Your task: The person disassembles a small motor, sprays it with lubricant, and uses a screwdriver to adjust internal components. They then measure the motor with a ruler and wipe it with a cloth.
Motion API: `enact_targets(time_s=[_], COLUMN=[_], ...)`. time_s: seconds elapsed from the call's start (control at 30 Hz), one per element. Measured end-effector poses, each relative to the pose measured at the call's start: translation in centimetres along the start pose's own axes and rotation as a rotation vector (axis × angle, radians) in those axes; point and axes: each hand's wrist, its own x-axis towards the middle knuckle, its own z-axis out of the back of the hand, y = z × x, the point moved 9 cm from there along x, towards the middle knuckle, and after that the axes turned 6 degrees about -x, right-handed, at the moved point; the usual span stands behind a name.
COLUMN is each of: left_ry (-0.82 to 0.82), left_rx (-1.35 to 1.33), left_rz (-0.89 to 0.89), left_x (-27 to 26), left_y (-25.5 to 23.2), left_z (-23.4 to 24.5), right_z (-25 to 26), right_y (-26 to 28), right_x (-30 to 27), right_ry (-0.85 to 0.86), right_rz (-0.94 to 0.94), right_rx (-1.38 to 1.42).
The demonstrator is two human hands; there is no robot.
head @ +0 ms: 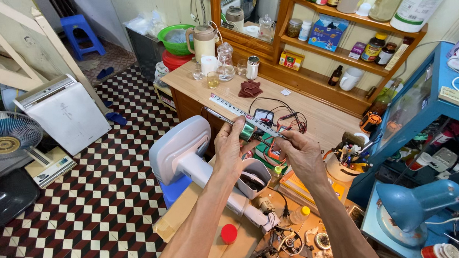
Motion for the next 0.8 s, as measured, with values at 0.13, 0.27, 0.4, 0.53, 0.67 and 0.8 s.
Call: enact_targets(time_s=[0.13,0.27,0.4,0.53,0.67,0.8], left_ry=[-0.046,-0.094,-0.134,-0.071,-0.029,-0.044], left_rx=[0.023,0.032,0.05,0.019,0.004,-0.002], left_rz=[0.053,0.117,0.163,0.092,0.044,0.064], left_x=[-0.2,-0.8,-1.0,-0.2,0.2,0.4], left_y=[0.2,0.4,0.6,0.8,1.1,1.5], left_z=[0.2,0.3,0.5,0.2,0.1,0.4], right_z=[0.0,0.0,0.1,0.4,0.6,0.5], right_y=[-0.1,0.3,0.2,-0.3,-0.6,-0.4], right_x=[0.0,0.0,0.0,0.1,0.1,0.2], right_ry=[0.004,0.001,-0.003,-0.006,-0.007,0.001], right_rz=[-0.013,0.018,0.008,0.012,0.009,0.036], right_rx=[-0.009,0.021,0.036,0.008,0.009,0.019])
